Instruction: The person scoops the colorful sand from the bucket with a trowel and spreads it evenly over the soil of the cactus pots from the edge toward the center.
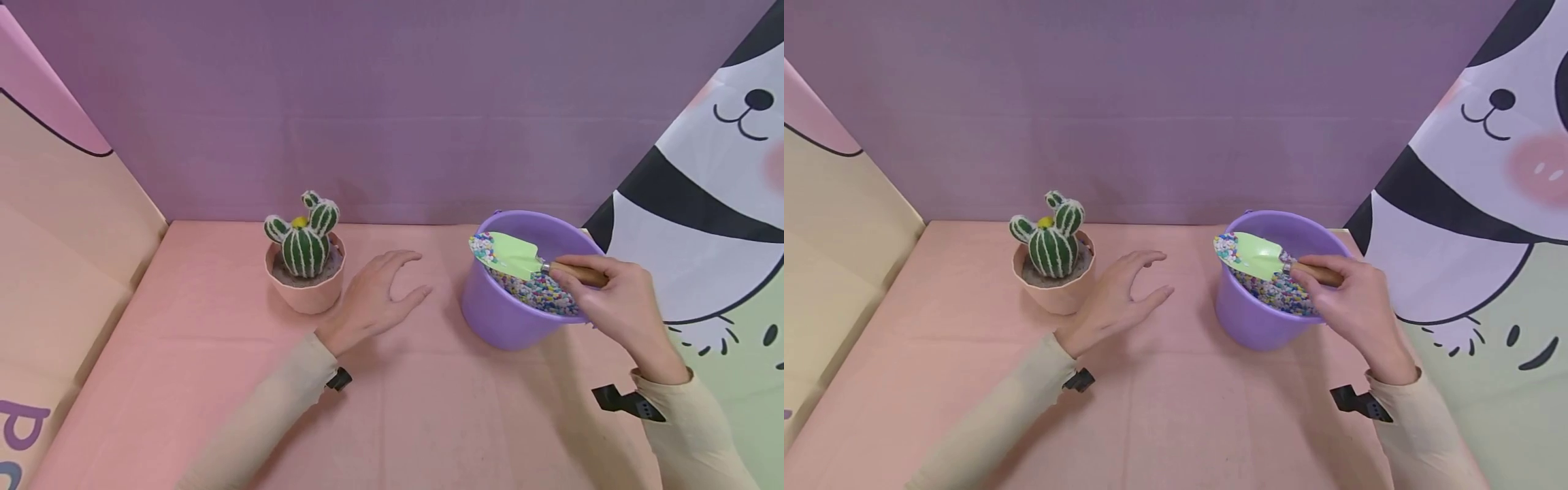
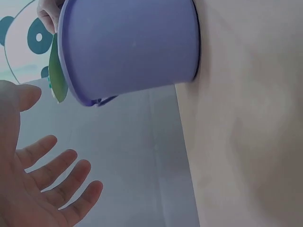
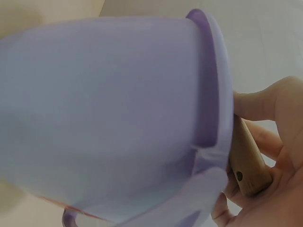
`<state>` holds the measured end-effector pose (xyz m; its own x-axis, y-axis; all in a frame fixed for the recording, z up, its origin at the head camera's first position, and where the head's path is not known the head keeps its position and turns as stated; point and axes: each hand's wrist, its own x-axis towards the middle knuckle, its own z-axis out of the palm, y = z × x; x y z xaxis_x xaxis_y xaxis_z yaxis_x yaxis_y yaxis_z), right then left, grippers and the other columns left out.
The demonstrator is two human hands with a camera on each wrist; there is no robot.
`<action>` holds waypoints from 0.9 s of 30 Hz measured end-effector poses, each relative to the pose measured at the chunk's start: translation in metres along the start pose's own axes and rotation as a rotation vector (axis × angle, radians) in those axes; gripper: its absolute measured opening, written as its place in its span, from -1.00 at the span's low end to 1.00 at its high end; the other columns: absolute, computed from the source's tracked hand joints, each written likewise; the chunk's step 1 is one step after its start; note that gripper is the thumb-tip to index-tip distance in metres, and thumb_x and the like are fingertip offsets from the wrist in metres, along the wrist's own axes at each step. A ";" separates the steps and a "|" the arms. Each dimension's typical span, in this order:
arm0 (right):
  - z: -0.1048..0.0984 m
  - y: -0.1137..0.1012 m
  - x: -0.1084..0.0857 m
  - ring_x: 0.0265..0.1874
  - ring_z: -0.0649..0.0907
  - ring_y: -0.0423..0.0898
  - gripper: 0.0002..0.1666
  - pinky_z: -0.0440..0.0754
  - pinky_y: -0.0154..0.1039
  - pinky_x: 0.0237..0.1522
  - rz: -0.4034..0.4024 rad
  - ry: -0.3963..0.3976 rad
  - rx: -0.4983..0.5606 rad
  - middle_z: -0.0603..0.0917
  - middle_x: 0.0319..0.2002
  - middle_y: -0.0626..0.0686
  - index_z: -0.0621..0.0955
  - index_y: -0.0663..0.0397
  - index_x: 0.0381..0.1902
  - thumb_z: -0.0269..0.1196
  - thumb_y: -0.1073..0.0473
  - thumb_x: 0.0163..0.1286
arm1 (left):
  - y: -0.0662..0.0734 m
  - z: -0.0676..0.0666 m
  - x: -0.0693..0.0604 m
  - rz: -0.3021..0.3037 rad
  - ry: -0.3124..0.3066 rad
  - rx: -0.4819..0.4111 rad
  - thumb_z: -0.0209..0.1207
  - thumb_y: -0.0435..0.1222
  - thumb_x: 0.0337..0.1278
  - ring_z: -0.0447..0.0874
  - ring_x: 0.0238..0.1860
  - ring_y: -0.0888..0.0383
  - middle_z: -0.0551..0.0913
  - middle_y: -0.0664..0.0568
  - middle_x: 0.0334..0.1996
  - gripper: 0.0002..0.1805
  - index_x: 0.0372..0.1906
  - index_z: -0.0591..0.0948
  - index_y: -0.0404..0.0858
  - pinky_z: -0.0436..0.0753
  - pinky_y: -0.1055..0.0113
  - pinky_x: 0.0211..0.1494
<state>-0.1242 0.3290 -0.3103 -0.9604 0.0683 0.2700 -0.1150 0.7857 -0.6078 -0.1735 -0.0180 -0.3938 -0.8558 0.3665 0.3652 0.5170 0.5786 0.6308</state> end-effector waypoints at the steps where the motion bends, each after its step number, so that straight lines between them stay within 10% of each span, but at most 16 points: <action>1: 0.002 -0.001 0.000 -0.33 0.68 -0.69 -0.62 0.62 -0.53 -0.47 -0.008 0.004 0.007 0.67 -0.36 -0.75 0.84 -0.04 0.03 0.48 -0.11 0.40 | -0.001 -0.002 -0.001 -0.001 -0.001 -0.003 0.23 0.15 0.42 0.48 0.51 0.11 0.57 0.12 0.44 -0.36 0.45 0.54 -0.05 0.45 0.12 0.59; 27: 0.022 -0.010 0.006 -0.22 0.68 -0.72 -0.61 0.57 -0.72 -0.21 -0.058 0.000 0.060 0.80 -0.29 -0.53 0.83 -0.02 0.07 0.51 -0.05 0.38 | -0.034 -0.046 -0.031 -0.052 0.100 0.018 0.29 0.04 0.41 0.58 0.42 0.00 0.65 0.04 0.36 -0.42 0.40 0.58 -0.08 0.51 -0.01 0.52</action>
<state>-0.1338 0.3078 -0.3189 -0.9517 0.0236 0.3063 -0.1858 0.7498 -0.6351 -0.1656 -0.0825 -0.3950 -0.8786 0.2620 0.3992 0.4715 0.6082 0.6386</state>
